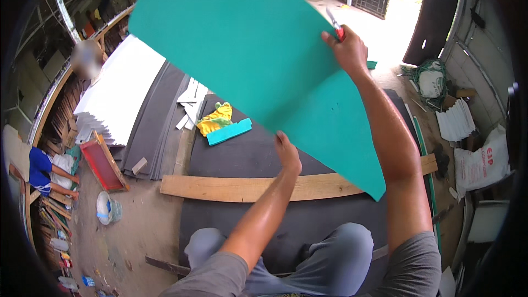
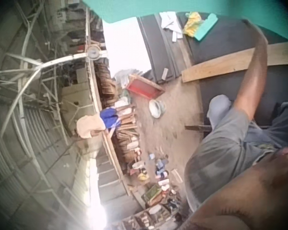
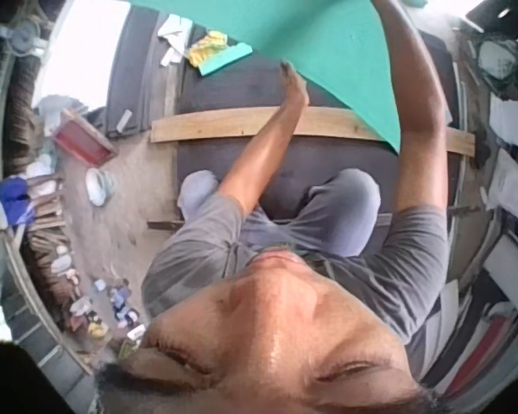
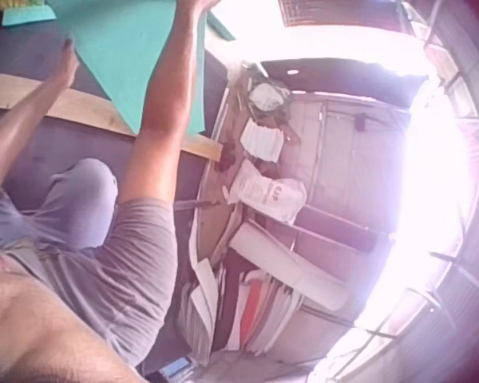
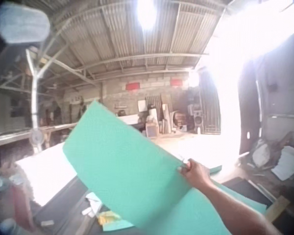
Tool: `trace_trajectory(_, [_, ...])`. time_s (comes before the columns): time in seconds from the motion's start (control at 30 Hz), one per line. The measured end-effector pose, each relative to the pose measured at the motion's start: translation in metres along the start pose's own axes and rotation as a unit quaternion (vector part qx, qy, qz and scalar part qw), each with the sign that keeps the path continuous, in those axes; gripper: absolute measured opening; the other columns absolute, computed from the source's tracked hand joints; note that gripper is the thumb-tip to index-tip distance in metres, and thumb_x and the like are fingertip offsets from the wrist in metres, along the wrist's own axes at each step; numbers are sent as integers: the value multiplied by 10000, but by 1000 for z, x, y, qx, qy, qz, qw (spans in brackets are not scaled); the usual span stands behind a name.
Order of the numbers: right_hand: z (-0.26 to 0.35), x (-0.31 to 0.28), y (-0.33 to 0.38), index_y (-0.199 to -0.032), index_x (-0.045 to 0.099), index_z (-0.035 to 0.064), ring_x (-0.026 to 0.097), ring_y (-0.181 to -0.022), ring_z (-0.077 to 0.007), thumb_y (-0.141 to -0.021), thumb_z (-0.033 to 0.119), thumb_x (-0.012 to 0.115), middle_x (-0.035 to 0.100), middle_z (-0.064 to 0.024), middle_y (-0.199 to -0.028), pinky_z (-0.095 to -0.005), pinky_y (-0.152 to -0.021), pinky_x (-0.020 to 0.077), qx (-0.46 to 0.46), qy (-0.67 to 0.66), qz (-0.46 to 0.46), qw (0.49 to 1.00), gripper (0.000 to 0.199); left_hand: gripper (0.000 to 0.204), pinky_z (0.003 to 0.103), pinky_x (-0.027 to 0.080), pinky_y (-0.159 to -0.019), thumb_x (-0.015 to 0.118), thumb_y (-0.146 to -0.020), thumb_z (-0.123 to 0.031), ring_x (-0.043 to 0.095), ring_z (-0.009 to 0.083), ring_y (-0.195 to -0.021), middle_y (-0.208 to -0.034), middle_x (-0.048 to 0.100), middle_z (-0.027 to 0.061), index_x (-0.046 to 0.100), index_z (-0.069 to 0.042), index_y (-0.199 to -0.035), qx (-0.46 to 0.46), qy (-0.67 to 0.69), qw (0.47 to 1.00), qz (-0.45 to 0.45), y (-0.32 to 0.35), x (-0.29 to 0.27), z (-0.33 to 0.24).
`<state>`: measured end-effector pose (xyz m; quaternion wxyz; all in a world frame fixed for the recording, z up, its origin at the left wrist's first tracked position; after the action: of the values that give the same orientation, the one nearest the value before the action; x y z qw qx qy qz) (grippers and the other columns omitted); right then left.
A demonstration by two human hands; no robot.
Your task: The person sits on the floor and uses a utility knife and a wooden straightedge to cut a large green foam sheet. They score the foam along the straightedge multiple times to ensure a clean cut, then separate the pieces. The person then stacks the cut foam pieces on the floor.
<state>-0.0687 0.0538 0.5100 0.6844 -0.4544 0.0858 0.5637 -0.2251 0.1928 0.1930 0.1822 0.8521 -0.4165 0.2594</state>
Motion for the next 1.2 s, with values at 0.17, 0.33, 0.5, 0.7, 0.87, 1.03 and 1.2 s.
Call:
trace_trajectory(0.17, [30, -86, -28, -1108, 683, 69, 682, -850, -288, -925, 622, 723, 705, -113, -886, -444, -824, 517, 29, -78, -89, 993, 583, 535, 412, 485, -819, 422, -1140, -478, 604, 218, -897, -1011, 661, 110, 590, 30, -1127, 259, -43, 960, -97, -49, 59, -136])
trace_trajectory(0.33, [-3, -134, -17, -1183, 681, 28, 597, -744, -134, -994, 454, 711, 648, -35, -874, -332, -614, 474, 62, -313, -101, 942, 467, 505, 500, 485, -754, 435, -1125, -469, 662, 410, -855, -935, 694, 217, 625, -3, -1076, 412, -292, 853, -133, -40, 110, -259])
trace_trajectory(0.5, [-64, -112, 29, -1258, 628, 38, 549, -660, -108, -1035, 409, 666, 613, -7, -864, -299, -517, 431, 115, -431, -156, 881, 435, 482, 532, 517, -696, 436, -1110, -506, 711, 426, -821, -866, 740, 169, 665, -82, -1096, 475, -400, 777, -102, -36, 137, -299])
trace_trajectory(0.7, [-129, -106, 75, -1302, 583, 27, 596, -906, -174, -1008, 339, 733, 587, -54, -1041, -356, -770, 528, 78, -354, -260, 895, 454, 489, 521, 527, -634, 438, -1102, -528, 717, 402, -744, -768, 727, 147, 706, -122, -1052, 502, -476, 721, -42, -26, 166, -305])
trace_trajectory(0.87, [-112, -132, 127, -1356, 566, 39, 589, -1206, -322, -901, 286, 843, 565, -147, -1232, -441, -994, 504, 16, 6, -356, 934, 587, 476, 486, 524, -585, 480, -1089, -530, 714, 391, -695, -719, 722, 133, 732, -133, -1014, 498, -533, 682, 55, -24, 179, -280])
trace_trajectory(1.03, [-78, -113, 129, -1418, 578, 190, 721, -1044, -380, -867, 328, 848, 522, -105, -1521, -474, -809, 593, -81, 38, -184, 979, 629, 439, 453, 541, -615, 561, -1049, -536, 727, 367, -728, -733, 731, 124, 787, -171, -959, 452, -569, 663, 179, -17, 168, -213])
trace_trajectory(1.2, [-145, -35, 152, -1075, 713, 151, 735, -883, -379, -882, 536, 770, 716, -86, -1132, -490, -742, 573, -60, 158, 111, 979, 435, 428, 454, 544, -657, 580, -1032, -535, 734, 368, -756, -750, 733, 129, 806, -173, -1020, 339, -596, 657, 314, -15, 116, -107])
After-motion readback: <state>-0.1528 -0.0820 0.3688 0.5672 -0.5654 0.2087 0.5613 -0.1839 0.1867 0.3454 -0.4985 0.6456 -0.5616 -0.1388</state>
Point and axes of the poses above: each hand's wrist, its own y-axis away from the middle knuckle, its own x-axis out of the palm, z = x × y, the point moved 5 cm from there along -y, towards the middle knuckle
